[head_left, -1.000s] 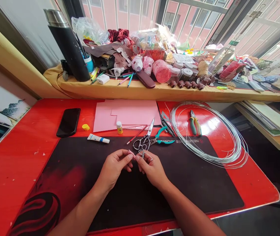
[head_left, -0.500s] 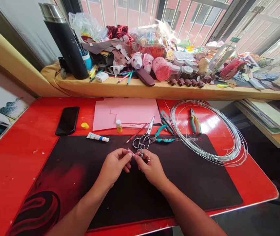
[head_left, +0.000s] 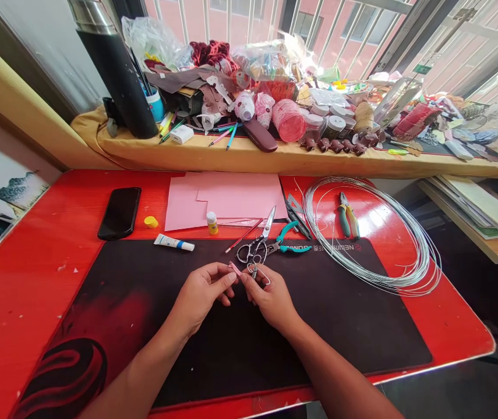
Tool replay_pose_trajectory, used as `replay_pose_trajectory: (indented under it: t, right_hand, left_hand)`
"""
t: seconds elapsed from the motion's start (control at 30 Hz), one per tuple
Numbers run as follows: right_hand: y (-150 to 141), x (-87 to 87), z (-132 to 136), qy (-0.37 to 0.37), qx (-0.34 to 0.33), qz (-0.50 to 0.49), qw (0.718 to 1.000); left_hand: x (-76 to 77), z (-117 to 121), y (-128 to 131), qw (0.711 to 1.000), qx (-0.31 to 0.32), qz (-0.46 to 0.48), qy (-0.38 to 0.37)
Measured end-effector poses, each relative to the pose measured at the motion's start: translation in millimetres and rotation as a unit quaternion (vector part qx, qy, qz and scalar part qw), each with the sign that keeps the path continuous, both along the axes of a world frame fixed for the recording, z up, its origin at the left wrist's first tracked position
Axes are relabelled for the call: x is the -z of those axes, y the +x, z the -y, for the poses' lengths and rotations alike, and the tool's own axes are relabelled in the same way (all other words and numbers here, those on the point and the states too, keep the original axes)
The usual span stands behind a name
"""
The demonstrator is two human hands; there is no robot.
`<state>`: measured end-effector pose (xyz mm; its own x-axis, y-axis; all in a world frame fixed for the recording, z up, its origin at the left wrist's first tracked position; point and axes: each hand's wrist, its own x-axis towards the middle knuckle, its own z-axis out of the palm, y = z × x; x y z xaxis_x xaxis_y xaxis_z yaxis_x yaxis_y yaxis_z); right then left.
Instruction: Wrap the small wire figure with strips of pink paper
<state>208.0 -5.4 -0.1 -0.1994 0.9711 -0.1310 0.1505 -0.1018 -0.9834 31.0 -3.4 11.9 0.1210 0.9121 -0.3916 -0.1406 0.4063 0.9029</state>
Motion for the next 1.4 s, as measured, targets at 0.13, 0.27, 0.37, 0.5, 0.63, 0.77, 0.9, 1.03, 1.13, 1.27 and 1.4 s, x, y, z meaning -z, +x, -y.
replay_pose_trajectory:
  t: [0.13, 0.27, 0.37, 0.5, 0.63, 0.77, 0.9, 1.03, 1.13, 1.27, 1.4]
  right_hand:
    - [0, -0.4, 0, -0.009, -0.006, -0.003, 1.000]
    - [0, -0.4, 0, -0.017, -0.010, 0.004, 1.000]
    - [1, -0.7, 0, -0.018, -0.015, 0.001, 1.000]
    - [1, -1.9, 0, -0.022, -0.017, -0.003, 1.000]
    - [2, -0.6, 1, -0.018, -0.018, -0.003, 1.000]
    - [3, 2.5, 2, -0.012, -0.023, -0.003, 1.000]
    - [4, 3.9, 2, -0.009, -0.026, 0.002, 1.000]
    - [4, 2.5, 2, -0.014, -0.028, 0.000, 1.000]
    - [4, 1.2, 1, -0.022, -0.027, -0.006, 0.999]
    - [5, 1.3, 0, -0.038, -0.027, -0.020, 0.999]
    - [5, 2.6, 1, -0.036, -0.035, -0.021, 0.999]
  left_hand:
    - [-0.5, 0, 2, 1.000, -0.005, -0.007, 0.008]
    - [-0.3, -1, 3, 1.000, -0.009, -0.019, 0.020]
    - [0.9, -1, 4, 0.999, -0.008, -0.035, 0.030]
    - [2.5, 0, 2, 0.998, -0.003, -0.047, 0.039]
    - [2.2, -2, -2, 0.998, -0.013, -0.033, 0.048]
    - [2.0, -3, -4, 0.998, -0.019, -0.022, 0.060]
    - [4.5, -3, -2, 0.998, -0.038, 0.005, 0.043]
    - [4.4, -2, 1, 0.997, -0.060, 0.039, 0.013]
    - [1.0, -1, 3, 0.994, -0.061, 0.084, -0.020]
    - [-0.6, 0, 5, 0.992, -0.035, 0.112, -0.039]
    - [3.4, 0, 7, 0.993, -0.038, 0.107, -0.027]
